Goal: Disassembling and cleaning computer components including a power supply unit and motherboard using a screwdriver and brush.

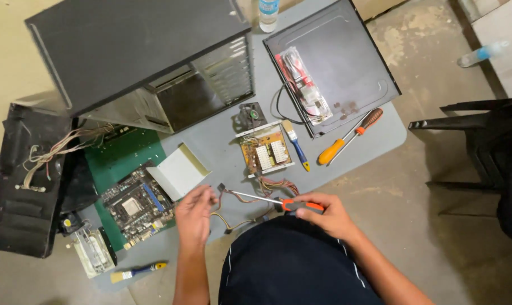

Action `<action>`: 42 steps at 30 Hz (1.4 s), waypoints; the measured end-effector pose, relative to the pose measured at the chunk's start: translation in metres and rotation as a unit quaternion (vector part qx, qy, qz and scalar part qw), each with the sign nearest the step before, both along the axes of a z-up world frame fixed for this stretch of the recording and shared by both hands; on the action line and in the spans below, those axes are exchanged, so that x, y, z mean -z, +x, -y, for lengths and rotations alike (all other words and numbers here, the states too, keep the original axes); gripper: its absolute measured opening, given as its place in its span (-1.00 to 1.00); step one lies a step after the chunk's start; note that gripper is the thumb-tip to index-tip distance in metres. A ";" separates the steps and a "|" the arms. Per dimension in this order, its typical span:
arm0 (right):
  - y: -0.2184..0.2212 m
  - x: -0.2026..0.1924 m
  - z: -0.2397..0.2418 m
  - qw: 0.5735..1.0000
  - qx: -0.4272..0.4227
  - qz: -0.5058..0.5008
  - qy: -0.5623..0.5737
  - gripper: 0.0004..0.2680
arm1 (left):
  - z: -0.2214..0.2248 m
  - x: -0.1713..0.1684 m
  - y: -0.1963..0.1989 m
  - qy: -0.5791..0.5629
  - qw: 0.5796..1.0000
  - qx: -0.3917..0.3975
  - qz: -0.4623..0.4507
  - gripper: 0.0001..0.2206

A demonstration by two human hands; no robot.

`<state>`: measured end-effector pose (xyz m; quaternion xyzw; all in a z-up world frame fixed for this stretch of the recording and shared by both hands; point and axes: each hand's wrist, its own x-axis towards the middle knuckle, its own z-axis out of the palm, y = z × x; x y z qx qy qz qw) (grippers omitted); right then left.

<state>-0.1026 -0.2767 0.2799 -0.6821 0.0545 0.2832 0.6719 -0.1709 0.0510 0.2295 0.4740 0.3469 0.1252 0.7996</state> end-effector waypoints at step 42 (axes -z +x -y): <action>0.092 0.050 0.080 0.993 0.031 -0.064 0.098 -0.79 | 0.162 0.011 0.162 -0.254 0.965 0.034 0.061 -0.74</action>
